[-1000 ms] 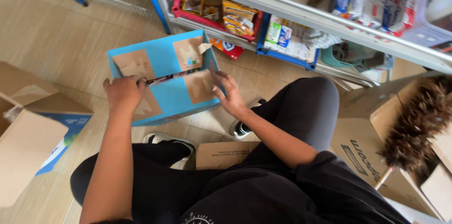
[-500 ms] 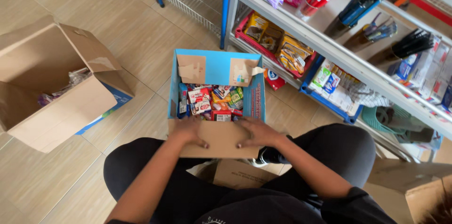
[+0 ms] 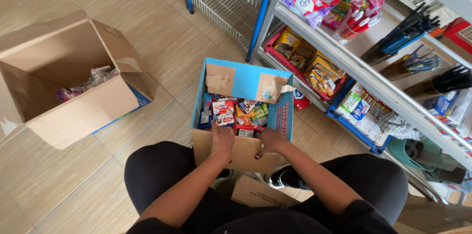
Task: The person sits on the floor and packs various snack items, including small packets and larger boxes, into a cardboard box. They handle the items one by one, arranging them inside the box.
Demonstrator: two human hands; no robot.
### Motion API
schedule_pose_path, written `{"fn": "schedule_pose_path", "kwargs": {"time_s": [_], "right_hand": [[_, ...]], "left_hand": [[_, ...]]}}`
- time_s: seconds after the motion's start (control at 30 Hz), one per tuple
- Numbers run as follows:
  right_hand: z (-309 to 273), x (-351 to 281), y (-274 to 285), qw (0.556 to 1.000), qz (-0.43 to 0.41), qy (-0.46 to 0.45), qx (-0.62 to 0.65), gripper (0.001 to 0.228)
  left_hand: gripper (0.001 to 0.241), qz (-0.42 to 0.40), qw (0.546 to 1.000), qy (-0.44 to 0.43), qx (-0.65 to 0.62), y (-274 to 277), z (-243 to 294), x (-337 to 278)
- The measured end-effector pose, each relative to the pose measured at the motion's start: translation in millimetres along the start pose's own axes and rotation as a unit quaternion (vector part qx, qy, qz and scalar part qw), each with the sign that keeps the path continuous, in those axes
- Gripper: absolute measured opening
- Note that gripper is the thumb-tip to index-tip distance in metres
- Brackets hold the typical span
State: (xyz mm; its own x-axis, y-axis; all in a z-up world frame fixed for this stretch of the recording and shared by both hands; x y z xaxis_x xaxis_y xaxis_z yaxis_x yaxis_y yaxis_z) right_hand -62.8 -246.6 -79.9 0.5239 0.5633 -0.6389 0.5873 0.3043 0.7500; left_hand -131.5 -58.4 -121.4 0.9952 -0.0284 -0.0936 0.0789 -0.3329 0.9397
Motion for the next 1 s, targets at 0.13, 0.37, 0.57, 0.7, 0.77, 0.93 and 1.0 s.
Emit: {"fn": "schedule_pose_path", "kwargs": {"time_s": [0.13,0.37,0.57,0.7,0.77,0.93,1.0], "right_hand": [[7,5,-13,0.999,0.03,-0.002,0.044,0.075],[12,7,-21,0.996,0.084,0.023,0.002,0.051],[-1,4,-35,0.974,0.227,0.023,0.0,0.021],[1,2,-42,0.972,0.234,0.01,0.012,0.021],[-3,-1,-46,0.97,0.242,0.013,0.003,0.021],[-4,-3,-47,0.972,0.236,0.0,0.018,0.022],[-2,-2,-46,0.973,0.23,-0.004,0.022,0.023]], "left_hand": [[0.025,0.022,1.0,0.002,-0.009,-7,2,-3],[0.029,0.14,0.989,0.005,-0.045,3,-7,-5],[0.016,0.113,0.979,-0.026,-0.165,6,-17,-4],[0.014,0.083,0.983,-0.021,-0.161,5,-14,-1],[0.015,0.056,0.99,-0.034,-0.123,2,-13,-3],[0.017,0.102,0.985,-0.05,-0.13,-1,-15,-7],[0.016,0.076,0.987,-0.044,-0.132,-5,-13,-4]]}}
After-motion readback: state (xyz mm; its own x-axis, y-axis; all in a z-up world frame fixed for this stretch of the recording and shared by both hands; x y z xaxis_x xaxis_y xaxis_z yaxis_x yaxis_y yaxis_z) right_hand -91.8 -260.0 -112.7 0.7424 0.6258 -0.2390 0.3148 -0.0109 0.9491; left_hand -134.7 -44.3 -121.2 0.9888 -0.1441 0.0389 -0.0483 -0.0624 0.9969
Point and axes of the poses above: each hand's wrist, its own x-axis towards the middle knuckle, its own y-axis out of the back of the hand, z = x × y, the point moved 2 cm from there along x, towards the middle knuckle, and after that the axes turned 2 degrees about y, right-handed, at the moved point
